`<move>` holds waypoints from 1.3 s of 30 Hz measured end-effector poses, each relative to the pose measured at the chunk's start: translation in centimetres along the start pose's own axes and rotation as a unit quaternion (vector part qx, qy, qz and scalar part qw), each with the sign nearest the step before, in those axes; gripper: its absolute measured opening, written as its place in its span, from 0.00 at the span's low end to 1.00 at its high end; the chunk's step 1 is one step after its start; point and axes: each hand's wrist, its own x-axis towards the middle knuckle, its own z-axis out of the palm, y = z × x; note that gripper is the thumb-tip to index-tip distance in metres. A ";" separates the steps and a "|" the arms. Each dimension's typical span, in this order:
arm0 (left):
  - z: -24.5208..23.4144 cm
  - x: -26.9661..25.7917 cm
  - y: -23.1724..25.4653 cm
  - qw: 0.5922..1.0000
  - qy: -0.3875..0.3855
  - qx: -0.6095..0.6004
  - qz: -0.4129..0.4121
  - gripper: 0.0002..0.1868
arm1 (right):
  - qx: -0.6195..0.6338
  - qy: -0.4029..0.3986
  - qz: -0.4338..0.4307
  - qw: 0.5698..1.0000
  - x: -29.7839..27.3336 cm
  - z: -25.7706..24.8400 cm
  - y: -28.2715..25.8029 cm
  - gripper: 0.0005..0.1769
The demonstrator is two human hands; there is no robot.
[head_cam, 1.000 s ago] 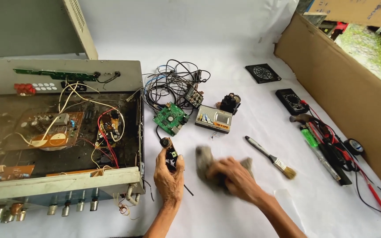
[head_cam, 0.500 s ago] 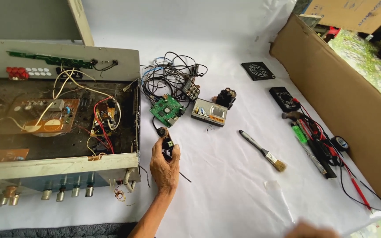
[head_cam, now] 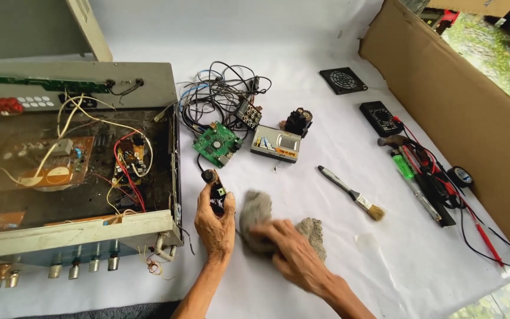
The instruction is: The person uses a brush to clean a small green circuit board, then wipes it with a cloth. They continue brushing the board and flip it over to clean the other side. The person also briefly wipes the board again with the cloth.
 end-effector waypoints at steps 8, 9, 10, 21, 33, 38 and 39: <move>0.5 0.1 -0.6 1.000 -0.001 0.009 -0.003 0.31 | 0.044 -0.178 0.006 0.983 -16.0 -8.2 10.2 0.34; 0.5 0.1 -0.8 1.000 0.001 0.007 -0.001 0.31 | 0.041 -0.177 0.004 0.983 -18.2 -10.1 12.9 0.34; 0.5 0.0 -1.0 1.000 0.002 0.011 0.003 0.31 | -0.047 -0.101 0.207 0.972 -20.4 -12.1 15.5 0.21; 0.6 0.0 -0.2 1.000 -0.014 -0.017 -0.014 0.31 | -0.264 0.106 0.244 0.927 -8.8 -12.3 15.5 0.28; -0.9 0.5 3.3 0.944 -0.203 -0.215 -0.146 0.31 | -0.137 0.136 0.413 0.890 -1.1 -8.7 12.8 0.24; -1.9 0.7 4.4 0.827 -0.343 -0.384 -0.226 0.36 | 0.408 0.346 0.162 0.829 0.1 -6.4 9.1 0.18; -1.9 0.7 4.3 0.827 -0.344 -0.384 -0.224 0.36 | 0.409 0.348 0.161 0.828 0.8 -5.9 8.1 0.18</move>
